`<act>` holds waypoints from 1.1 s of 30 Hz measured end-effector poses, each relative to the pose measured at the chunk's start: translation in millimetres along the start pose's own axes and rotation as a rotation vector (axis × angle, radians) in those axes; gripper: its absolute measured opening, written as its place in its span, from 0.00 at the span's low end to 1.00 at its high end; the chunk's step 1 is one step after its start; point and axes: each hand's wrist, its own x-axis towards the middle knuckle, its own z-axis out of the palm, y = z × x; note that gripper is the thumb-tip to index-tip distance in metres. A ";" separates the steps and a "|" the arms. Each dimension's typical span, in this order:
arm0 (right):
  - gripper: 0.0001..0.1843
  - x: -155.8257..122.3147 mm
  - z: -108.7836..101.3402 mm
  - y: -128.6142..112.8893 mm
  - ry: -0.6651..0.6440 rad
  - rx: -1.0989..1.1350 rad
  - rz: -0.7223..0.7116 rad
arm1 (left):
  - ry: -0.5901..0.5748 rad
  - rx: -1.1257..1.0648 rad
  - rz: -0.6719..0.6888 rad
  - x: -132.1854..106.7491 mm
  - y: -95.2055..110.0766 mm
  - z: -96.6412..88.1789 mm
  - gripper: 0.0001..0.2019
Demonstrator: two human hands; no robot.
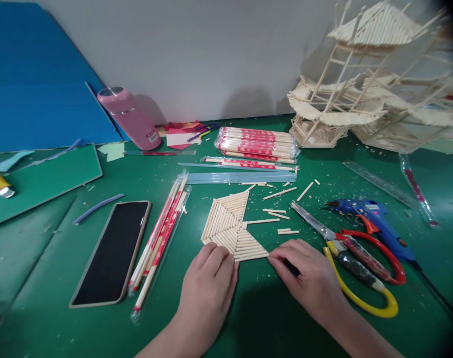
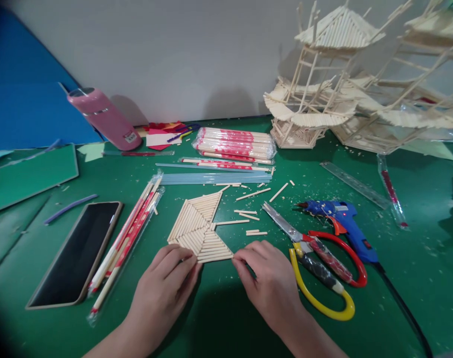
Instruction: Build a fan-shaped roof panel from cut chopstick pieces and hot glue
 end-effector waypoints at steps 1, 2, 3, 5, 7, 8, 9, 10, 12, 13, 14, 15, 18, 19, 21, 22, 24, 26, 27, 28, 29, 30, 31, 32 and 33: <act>0.08 -0.1 0.0 -0.2 -0.002 0.000 0.001 | -0.006 -0.002 -0.002 0.0 -0.2 0.3 0.08; 0.07 -0.2 -0.1 -0.5 -0.004 0.001 0.003 | -0.010 -0.002 -0.004 -0.1 -0.4 0.8 0.08; 0.07 -0.2 -0.2 -0.9 -0.008 0.004 0.007 | -0.014 -0.002 -0.005 -0.3 -0.8 1.3 0.08; 0.07 -0.4 -0.4 -1.5 -0.015 0.011 0.017 | -0.019 -0.005 -0.006 -0.6 -1.5 2.2 0.07; 0.07 -0.5 -0.6 -1.8 -0.020 0.017 0.020 | -0.017 -0.013 -0.005 -0.7 -1.9 2.7 0.07; 0.07 -0.6 -0.7 -1.8 -0.020 0.017 0.019 | -0.017 -0.017 -0.005 -0.8 -2.0 2.8 0.07; 0.07 -0.6 -0.8 -1.7 -0.020 0.015 0.017 | -0.016 -0.018 -0.004 -0.7 -2.0 2.7 0.07; 0.07 -0.5 -0.8 -1.6 -0.019 0.012 0.015 | -0.015 -0.018 -0.003 -0.7 -1.9 2.4 0.07; 0.07 -0.1 -0.9 -1.6 -0.015 0.005 0.013 | -0.013 -0.017 -0.001 -0.5 -1.5 1.7 0.07; 0.07 0.2 -0.9 -1.7 -0.013 0.001 0.013 | -0.014 -0.018 -0.001 -0.4 -1.3 1.4 0.07; 0.08 0.6 -0.9 -1.8 -0.009 -0.002 0.011 | -0.014 -0.019 0.001 -0.3 -1.0 1.1 0.07; 0.08 0.9 -0.9 -2.0 -0.006 -0.005 0.009 | -0.015 -0.020 0.000 -0.2 -0.8 0.9 0.07; 0.08 1.6 -0.8 -2.7 0.005 -0.011 0.006 | -0.014 -0.020 0.000 -0.1 -0.3 0.9 0.08; 0.08 1.7 -0.7 -2.8 0.008 -0.012 0.005 | -0.014 -0.020 0.002 -0.1 -0.2 1.1 0.08; 0.08 1.8 -0.5 -2.9 0.012 -0.015 0.003 | -0.012 -0.019 0.008 -0.1 0.0 1.5 0.08; 0.08 1.8 -0.4 -2.8 0.012 -0.016 0.003 | -0.011 -0.017 0.011 -0.1 0.1 1.6 0.08; 0.08 1.7 -0.3 -2.4 0.010 -0.016 0.003 | -0.012 -0.015 0.013 -0.3 0.2 1.6 0.08; 0.08 1.6 -0.4 -2.1 0.005 -0.012 0.004 | -0.013 -0.016 0.008 -0.7 0.1 1.3 0.08; 0.08 1.5 -0.5 -2.0 0.002 -0.010 0.005 | -0.018 -0.019 0.005 -1.1 -0.1 1.2 0.08; 0.07 1.4 -0.7 -2.0 0.000 -0.009 0.005 | -0.023 -0.023 0.001 -1.5 -0.3 1.1 0.08; 0.07 1.3 -0.8 -2.2 -0.001 -0.007 0.007 | -0.028 -0.026 -0.002 -1.9 -0.5 1.1 0.07; 0.07 1.2 -0.9 -2.4 -0.001 -0.007 0.008 | -0.032 -0.029 -0.006 -2.3 -0.6 1.1 0.07; 0.07 1.0 -0.9 -2.6 -0.001 -0.007 0.010 | -0.037 -0.033 -0.008 -2.4 -0.8 1.1 0.07; 0.08 1.0 -0.8 -2.8 0.000 -0.007 0.011 | -0.038 -0.035 -0.007 -2.5 -0.9 1.1 0.08; 0.08 1.0 -0.7 -3.0 0.000 -0.008 0.011 | -0.037 -0.036 -0.006 -2.3 -0.9 1.0 0.08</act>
